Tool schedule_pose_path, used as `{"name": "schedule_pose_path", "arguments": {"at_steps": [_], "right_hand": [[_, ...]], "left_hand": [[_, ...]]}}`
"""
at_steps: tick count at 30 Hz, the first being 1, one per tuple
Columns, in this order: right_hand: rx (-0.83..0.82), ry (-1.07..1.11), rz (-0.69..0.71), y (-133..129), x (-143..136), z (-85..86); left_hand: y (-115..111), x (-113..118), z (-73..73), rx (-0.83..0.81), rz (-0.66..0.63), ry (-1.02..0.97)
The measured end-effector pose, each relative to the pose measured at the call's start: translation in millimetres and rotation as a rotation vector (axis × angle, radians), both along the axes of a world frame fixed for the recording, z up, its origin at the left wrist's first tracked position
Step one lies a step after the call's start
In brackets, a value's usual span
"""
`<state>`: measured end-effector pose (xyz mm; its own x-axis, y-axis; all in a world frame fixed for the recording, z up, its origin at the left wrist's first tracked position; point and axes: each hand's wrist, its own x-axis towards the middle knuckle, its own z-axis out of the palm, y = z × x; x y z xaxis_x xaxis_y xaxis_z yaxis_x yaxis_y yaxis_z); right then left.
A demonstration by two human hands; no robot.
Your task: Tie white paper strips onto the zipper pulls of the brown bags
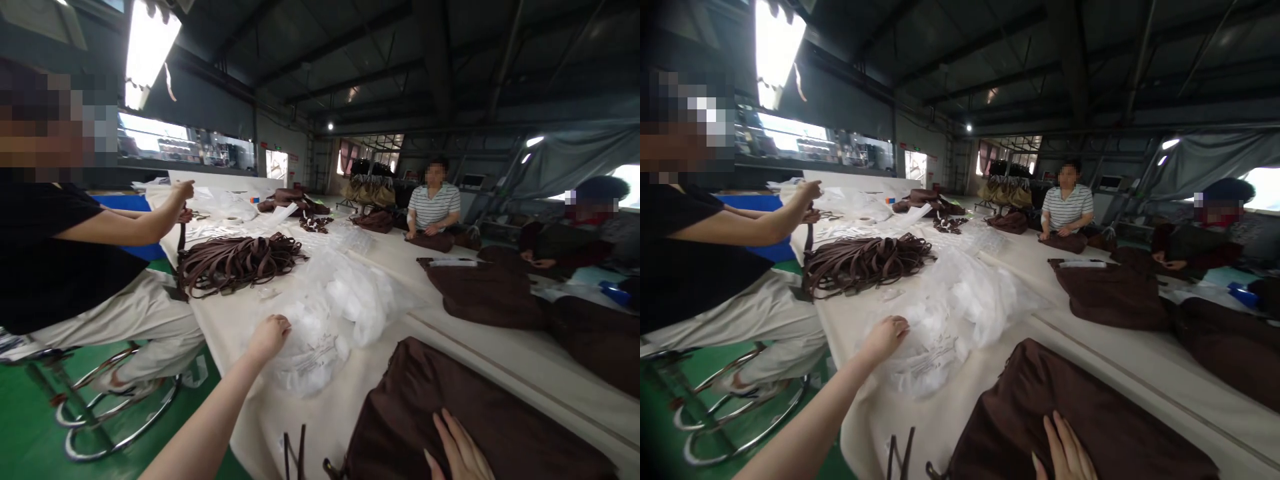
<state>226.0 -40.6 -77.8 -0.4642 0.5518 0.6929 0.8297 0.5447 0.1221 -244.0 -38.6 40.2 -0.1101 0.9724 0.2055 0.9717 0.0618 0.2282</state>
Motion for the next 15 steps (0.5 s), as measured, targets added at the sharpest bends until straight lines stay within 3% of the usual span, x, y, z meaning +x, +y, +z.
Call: {"name": "schedule_pose_path", "arguments": {"at_steps": [8, 15], "right_hand": [[-0.147, -0.012, -0.072, -18, -6, 16.4], [-0.147, -0.003, -0.05, -18, -4, 12.5]], "left_hand": [[-1, 4, 35.4, -0.018, 0.023, 0.095], [-6, 30, 73.2, 0.212, 0.071, -0.005]]}}
